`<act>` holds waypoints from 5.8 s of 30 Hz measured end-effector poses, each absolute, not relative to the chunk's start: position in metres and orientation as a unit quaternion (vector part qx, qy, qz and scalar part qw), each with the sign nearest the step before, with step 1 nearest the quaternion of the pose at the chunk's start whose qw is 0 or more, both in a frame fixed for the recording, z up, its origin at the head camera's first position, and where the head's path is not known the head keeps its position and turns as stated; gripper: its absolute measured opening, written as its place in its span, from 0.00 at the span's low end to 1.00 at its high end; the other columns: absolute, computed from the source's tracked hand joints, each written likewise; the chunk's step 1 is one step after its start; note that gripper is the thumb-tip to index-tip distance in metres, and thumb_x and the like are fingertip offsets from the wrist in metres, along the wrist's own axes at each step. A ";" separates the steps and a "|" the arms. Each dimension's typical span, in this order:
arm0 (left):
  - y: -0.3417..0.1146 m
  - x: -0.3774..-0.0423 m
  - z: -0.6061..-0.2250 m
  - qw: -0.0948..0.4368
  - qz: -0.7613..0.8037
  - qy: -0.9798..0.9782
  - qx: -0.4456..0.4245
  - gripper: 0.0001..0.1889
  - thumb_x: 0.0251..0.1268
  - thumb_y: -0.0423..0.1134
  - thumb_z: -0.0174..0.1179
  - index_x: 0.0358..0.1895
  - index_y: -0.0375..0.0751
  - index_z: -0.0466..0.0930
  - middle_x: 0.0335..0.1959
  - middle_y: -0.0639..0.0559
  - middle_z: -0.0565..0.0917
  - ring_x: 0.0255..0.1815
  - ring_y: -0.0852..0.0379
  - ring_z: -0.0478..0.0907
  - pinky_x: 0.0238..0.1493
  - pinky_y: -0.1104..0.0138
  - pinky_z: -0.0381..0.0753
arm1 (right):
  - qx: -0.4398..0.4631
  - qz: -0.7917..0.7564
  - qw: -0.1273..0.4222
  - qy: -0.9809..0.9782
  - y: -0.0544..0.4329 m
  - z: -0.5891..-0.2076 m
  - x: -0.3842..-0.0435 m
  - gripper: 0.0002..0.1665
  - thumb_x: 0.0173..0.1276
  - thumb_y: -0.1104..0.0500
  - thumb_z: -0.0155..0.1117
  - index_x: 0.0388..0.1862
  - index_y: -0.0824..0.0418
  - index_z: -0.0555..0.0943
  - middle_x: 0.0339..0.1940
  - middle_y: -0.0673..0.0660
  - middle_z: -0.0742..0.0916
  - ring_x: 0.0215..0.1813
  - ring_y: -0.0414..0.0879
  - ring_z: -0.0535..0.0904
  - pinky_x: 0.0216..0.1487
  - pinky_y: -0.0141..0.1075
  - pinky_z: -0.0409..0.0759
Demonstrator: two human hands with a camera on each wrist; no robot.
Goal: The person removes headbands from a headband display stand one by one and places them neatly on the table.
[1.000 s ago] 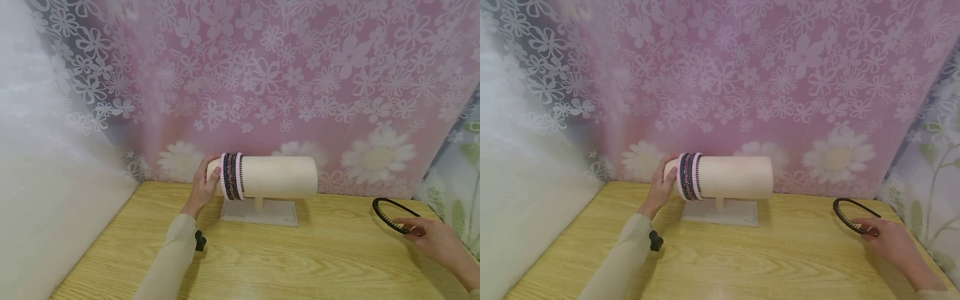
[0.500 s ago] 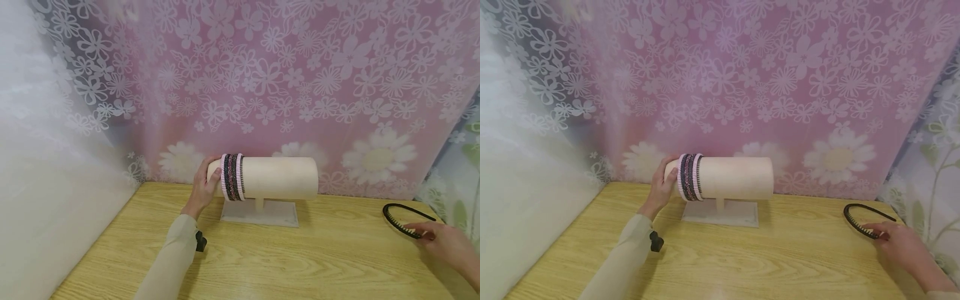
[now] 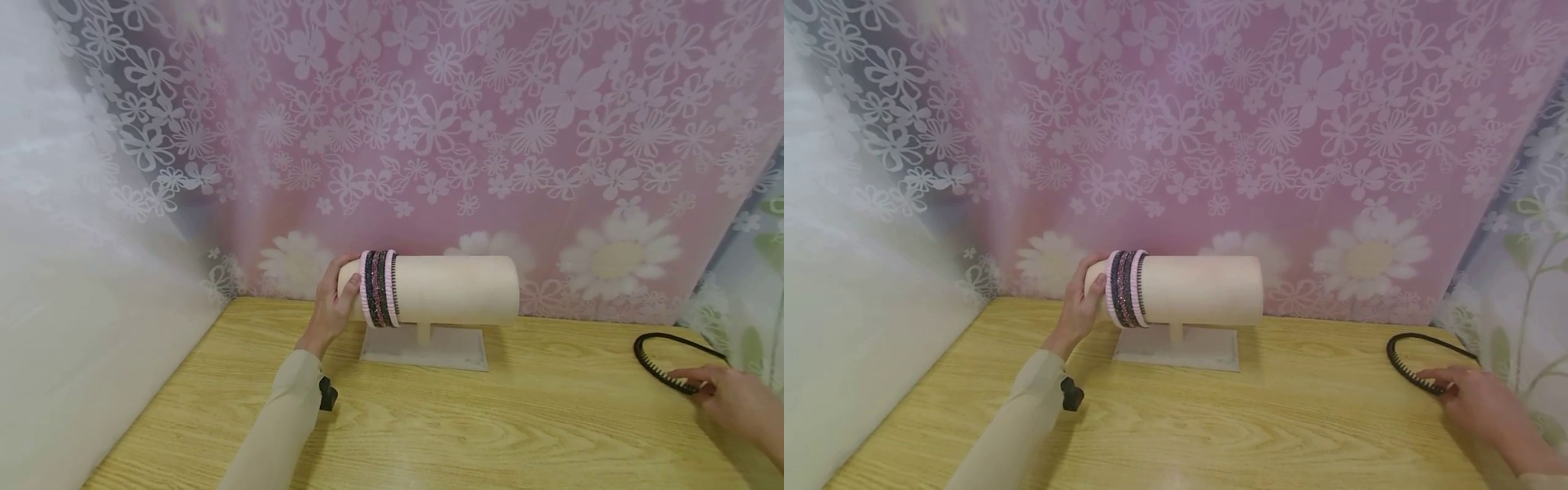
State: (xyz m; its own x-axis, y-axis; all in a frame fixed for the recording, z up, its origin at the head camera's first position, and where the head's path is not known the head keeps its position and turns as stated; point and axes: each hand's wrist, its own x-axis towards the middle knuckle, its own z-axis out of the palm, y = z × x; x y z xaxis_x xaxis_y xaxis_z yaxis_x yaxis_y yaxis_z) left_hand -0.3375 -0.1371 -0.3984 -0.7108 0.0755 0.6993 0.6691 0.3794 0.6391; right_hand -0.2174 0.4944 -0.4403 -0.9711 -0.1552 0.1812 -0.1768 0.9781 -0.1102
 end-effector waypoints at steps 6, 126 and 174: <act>-0.137 -0.338 -0.399 0.294 -0.508 -0.774 -0.239 0.23 0.75 0.49 0.51 0.70 0.51 0.72 0.62 0.46 0.80 0.49 0.47 0.80 0.47 0.54 0.80 | 0.084 0.059 0.084 -0.991 0.499 -0.441 -0.218 0.25 0.50 0.77 0.63 0.50 0.68 0.86 0.32 0.62 0.88 0.23 0.35 0.74 0.21 0.32 0.63; -0.136 -0.339 -0.402 0.288 -0.527 -0.763 -0.239 0.22 0.75 0.47 0.52 0.69 0.56 0.72 0.63 0.46 0.80 0.49 0.49 0.79 0.47 0.54 0.81 | 0.265 0.235 0.267 -0.896 0.266 -0.322 -0.253 0.51 0.55 0.52 0.83 0.77 0.48 0.70 0.77 0.65 0.73 0.74 0.70 0.68 0.64 0.73 0.68; -0.138 -0.339 -0.401 0.301 -0.509 -0.770 -0.240 0.22 0.75 0.43 0.53 0.70 0.48 0.73 0.67 0.41 0.78 0.52 0.42 0.81 0.50 0.51 0.80 | 0.379 0.188 0.208 -0.882 0.142 -0.293 -0.302 0.47 0.66 0.37 0.70 0.78 0.56 0.68 0.77 0.61 0.73 0.77 0.58 0.69 0.73 0.56 0.71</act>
State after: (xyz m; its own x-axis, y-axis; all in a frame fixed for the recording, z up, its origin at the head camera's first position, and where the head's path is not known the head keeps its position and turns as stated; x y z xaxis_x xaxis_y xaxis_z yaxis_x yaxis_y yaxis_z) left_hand -0.3391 -0.1375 -0.4010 -0.7041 0.0629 0.7073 0.6752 0.3676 0.6395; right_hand -0.3019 0.1415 -0.2934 -0.6266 -0.5897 0.5095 -0.7463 0.6424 -0.1744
